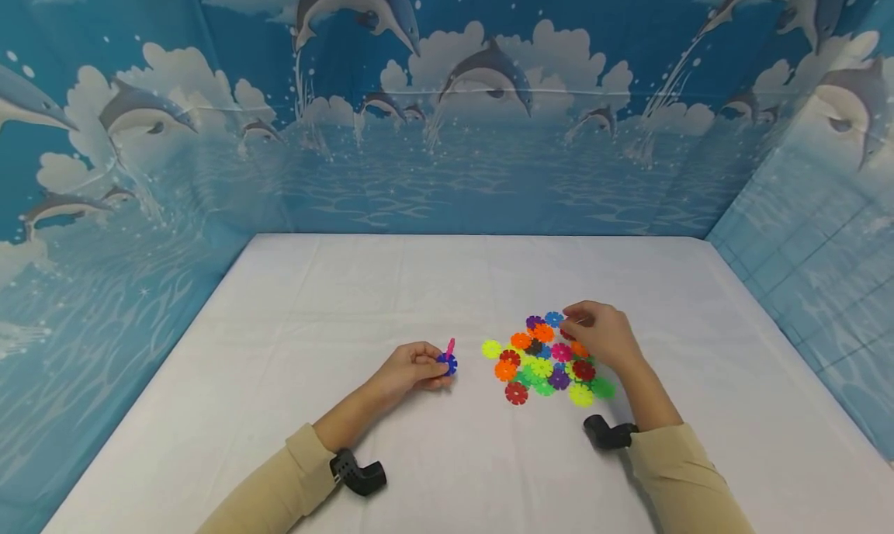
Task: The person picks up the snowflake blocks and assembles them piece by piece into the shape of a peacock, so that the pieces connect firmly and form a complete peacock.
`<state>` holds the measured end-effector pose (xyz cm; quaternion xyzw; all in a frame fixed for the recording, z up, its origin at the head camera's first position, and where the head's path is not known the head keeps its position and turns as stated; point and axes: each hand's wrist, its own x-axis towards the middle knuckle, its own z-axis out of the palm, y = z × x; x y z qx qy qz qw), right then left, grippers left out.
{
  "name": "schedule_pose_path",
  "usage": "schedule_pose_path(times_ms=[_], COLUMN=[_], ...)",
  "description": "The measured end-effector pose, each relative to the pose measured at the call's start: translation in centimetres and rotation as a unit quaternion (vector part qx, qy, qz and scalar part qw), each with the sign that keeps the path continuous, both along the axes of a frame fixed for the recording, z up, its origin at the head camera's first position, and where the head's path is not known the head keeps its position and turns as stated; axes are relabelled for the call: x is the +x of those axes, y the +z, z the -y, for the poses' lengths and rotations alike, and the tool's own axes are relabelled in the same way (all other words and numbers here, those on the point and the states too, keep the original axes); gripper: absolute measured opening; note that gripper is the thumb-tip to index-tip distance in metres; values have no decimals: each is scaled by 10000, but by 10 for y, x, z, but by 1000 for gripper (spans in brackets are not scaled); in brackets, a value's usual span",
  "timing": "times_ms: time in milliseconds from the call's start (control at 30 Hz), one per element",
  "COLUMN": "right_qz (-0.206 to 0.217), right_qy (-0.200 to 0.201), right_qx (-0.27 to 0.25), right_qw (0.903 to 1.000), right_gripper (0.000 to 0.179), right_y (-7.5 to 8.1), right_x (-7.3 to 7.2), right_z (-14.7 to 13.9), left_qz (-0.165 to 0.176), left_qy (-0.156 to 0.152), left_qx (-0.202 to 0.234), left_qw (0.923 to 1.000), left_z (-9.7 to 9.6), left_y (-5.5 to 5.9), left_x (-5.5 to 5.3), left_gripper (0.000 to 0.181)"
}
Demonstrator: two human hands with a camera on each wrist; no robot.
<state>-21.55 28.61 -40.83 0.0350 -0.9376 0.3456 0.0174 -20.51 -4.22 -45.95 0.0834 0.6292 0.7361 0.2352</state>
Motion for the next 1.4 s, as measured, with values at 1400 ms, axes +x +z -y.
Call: schedule_pose_path(times_ms=[1400], right_qz=[83], right_qy=[90], right_qx=[-348], right_qw=[9993], right_gripper=[26], right_y=[4], right_x=[1], right_z=[17], left_qz=[54], left_qy=[-12], left_qx=[161], left_qw=[9999], left_z=[2], left_y=[4], left_x=[0], left_gripper=[10])
